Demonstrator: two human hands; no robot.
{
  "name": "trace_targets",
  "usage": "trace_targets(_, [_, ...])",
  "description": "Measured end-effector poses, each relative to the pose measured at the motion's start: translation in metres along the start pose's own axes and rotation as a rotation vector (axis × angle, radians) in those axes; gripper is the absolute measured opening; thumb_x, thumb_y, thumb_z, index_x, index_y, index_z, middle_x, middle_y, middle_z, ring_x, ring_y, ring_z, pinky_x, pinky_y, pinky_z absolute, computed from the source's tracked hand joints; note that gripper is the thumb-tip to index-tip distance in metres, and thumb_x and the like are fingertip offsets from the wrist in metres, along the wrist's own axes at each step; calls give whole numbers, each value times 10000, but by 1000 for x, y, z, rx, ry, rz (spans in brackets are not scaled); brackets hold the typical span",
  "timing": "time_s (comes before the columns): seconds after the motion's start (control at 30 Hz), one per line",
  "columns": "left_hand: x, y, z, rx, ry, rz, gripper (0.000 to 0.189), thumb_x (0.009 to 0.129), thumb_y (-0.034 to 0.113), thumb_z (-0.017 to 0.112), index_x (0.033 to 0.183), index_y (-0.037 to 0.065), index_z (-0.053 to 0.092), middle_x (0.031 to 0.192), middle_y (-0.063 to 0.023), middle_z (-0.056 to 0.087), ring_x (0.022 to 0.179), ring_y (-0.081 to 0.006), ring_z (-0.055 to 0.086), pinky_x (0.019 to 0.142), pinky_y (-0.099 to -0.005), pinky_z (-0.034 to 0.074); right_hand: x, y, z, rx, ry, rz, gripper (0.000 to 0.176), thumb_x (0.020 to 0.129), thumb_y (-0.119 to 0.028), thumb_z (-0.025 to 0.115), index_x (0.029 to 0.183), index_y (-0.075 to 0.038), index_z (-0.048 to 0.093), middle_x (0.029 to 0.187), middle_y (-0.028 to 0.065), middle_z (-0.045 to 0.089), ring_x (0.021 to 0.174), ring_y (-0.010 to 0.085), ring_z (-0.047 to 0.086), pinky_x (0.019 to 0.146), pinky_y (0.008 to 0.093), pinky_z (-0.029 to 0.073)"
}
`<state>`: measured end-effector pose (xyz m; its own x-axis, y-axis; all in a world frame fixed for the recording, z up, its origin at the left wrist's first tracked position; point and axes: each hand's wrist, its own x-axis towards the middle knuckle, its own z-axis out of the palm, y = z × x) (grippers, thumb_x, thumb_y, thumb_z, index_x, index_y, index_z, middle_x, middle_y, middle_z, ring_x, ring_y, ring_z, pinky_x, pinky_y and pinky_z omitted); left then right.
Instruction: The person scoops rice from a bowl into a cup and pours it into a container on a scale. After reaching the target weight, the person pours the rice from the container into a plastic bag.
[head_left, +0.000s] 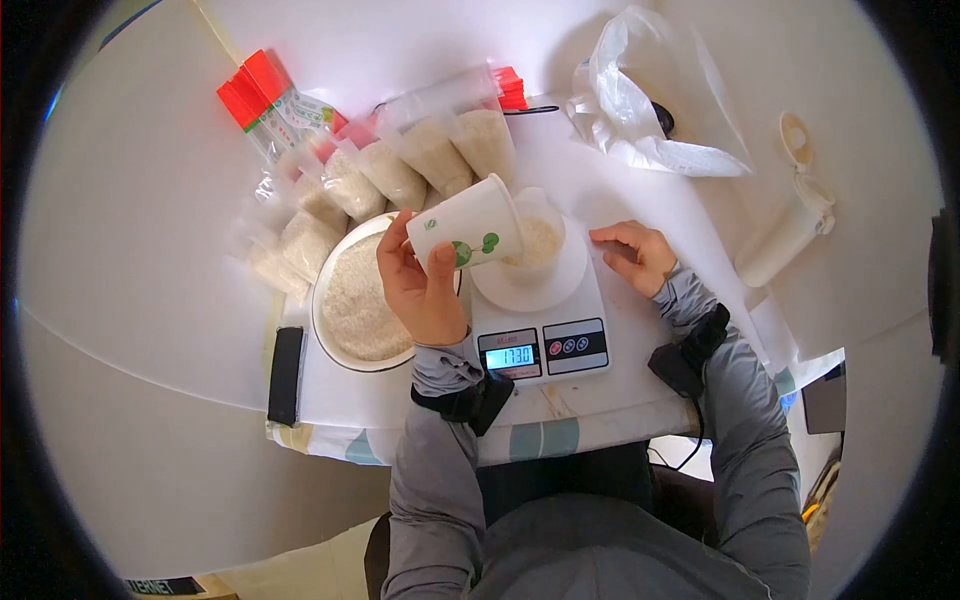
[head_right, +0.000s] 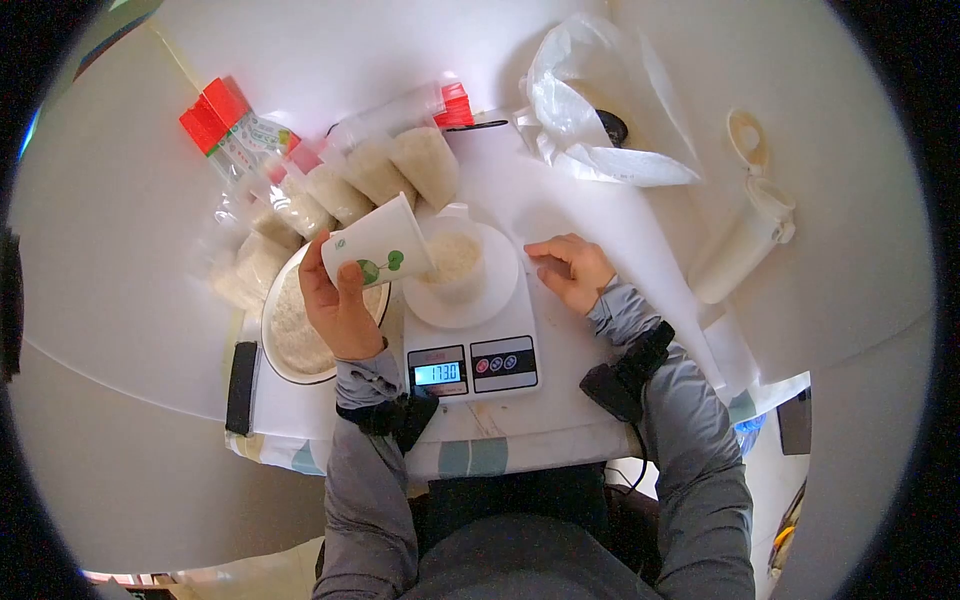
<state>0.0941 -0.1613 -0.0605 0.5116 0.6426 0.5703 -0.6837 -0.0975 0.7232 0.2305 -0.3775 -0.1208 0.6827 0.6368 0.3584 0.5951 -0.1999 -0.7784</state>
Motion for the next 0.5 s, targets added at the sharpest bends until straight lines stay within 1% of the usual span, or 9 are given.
trace_targets(0.17, [0,3,0,17,-2,-27,504,806,83,641,1234,-7,391,1055,-98,512,964,-154,499,848,-283,431,1,-2,0,19,-2,7,291,758,-23,560,1046,-27,600,952,157,577,853,260,578,762,310,470])
trace_targets(0.5, [0,0,1,-1,-25,-1,549,785,73,666,1253,6,386,1048,-110,528,960,-166,522,832,-281,446,0,-1,0,31,4,7,302,769,-26,553,1067,-30,596,976,151,571,847,236,591,758,297,485])
